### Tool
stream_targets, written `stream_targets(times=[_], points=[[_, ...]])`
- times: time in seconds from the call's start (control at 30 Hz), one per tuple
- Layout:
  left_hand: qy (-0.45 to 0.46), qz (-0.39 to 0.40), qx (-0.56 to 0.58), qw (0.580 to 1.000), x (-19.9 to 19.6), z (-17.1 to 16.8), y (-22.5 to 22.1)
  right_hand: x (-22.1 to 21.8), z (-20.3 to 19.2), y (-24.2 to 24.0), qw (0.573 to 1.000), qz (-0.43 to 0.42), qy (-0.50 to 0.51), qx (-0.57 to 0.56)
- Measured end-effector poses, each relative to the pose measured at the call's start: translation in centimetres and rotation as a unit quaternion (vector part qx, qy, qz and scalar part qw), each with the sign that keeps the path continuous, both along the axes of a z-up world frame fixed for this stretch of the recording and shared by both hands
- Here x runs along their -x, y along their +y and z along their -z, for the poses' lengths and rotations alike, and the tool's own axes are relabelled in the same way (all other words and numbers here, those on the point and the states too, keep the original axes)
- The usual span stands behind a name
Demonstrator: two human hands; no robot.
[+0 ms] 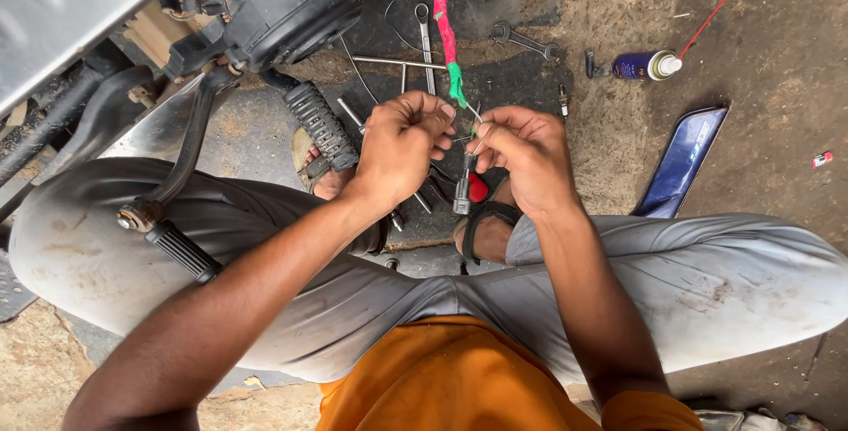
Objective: Repairing and connecting wires and engine components on a motorcycle.
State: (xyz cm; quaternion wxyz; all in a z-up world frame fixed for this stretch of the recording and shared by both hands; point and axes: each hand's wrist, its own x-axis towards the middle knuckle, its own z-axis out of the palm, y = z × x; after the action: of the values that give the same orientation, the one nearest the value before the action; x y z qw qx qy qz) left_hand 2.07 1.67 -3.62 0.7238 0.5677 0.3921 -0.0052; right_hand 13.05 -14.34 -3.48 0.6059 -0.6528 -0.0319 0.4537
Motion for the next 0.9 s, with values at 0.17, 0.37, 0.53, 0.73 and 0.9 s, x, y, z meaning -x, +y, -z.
stream_targets(times=[0.17,0.37,0.53,0.73,0.9], points=[[-0.065,-0.046,0.158,0.984,0.1,0.0,-0.1,-1.1,-0.6,-0.3,0.99,0.044,0.128,-0.037],[-0.12,-0.057,0.252,0.959,0.1,-2.0,0.4,-1.4,-2.0,0.1,0.975,0.057,0.203,-0.065],[-0.126,-0.055,0.257,0.957,0.2,-2.6,0.7,-1.1,-2.6,0.5,0.975,0.057,0.202,-0.077],[-0.128,-0.055,0.266,0.954,0.4,-2.2,0.4,-0.7,-2.6,0.5,0.974,0.037,0.202,-0.102],[-0.116,-0.033,0.239,0.963,0.7,-2.0,0.1,-0.4,-2.8,0.9,0.979,0.026,0.176,-0.1]])
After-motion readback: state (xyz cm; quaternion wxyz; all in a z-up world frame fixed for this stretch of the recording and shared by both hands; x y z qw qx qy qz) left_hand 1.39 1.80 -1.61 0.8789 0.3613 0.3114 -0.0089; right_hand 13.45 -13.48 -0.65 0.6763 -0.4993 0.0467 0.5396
